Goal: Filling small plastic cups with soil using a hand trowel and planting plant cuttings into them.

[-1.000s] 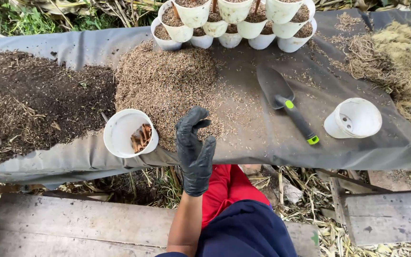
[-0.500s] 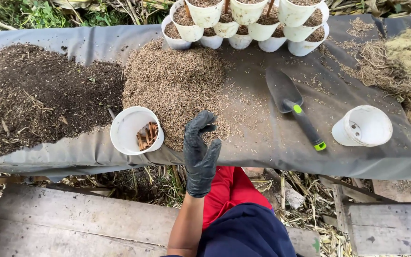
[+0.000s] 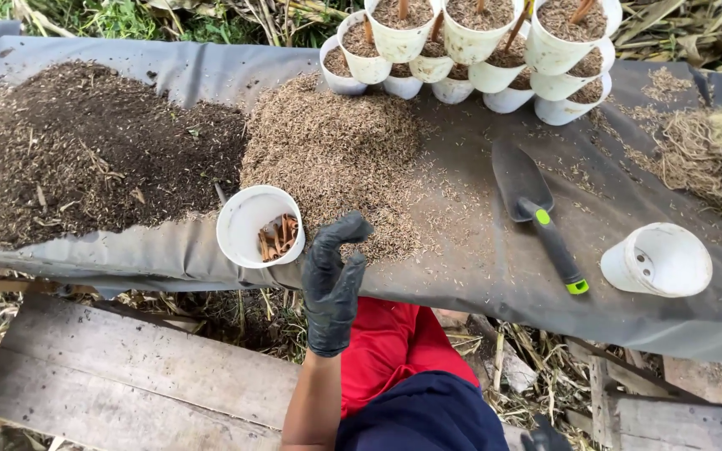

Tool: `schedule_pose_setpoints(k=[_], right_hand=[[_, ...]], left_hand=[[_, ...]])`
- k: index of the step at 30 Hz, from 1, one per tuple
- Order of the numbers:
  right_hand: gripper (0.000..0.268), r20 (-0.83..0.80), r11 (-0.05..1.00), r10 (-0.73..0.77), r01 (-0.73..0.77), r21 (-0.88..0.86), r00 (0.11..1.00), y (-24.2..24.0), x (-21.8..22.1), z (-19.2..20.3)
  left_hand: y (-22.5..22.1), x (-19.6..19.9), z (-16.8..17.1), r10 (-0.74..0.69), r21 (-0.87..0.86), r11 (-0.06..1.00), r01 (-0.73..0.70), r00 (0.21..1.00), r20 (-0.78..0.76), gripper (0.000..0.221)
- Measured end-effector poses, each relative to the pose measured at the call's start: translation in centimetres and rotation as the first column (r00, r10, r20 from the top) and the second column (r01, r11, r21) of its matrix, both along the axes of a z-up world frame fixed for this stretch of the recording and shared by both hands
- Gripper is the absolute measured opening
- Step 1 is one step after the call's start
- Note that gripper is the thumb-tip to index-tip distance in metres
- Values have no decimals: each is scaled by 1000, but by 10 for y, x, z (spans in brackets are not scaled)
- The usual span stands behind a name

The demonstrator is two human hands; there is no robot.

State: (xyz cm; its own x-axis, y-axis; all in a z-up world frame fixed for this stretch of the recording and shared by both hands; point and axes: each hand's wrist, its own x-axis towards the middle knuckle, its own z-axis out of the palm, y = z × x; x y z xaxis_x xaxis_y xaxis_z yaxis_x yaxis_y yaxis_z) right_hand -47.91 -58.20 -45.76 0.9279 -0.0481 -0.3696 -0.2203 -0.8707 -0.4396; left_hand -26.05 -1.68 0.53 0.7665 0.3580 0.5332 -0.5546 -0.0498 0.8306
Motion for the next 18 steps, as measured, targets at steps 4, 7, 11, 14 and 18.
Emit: schedule_pose_setpoints(k=[4, 7, 11, 14, 18], right_hand=[[17, 544, 947, 94, -243, 209, 834, 108, 122, 334], [15, 653, 993, -105, 43, 111, 750, 116, 181, 433], [102, 579, 997, -13, 51, -50, 816, 120, 252, 485], [119, 556, 952, 244, -88, -293, 795, 106, 293, 480], [113, 628, 866, 479, -213, -452, 614, 76, 317, 450]], left_hand=[[-9, 0, 3, -33, 59, 998, 35, 999, -37, 31], [-12, -1, -9, -37, 210, 976, 54, 996, -84, 24], [-13, -1, -19, -61, 250, 963, 96, 988, -142, 25], [-9, -3, -23, -34, 302, 950, 77, 989, -146, 26], [-1, -6, -32, 42, 325, 946, -4, 993, -111, 25]])
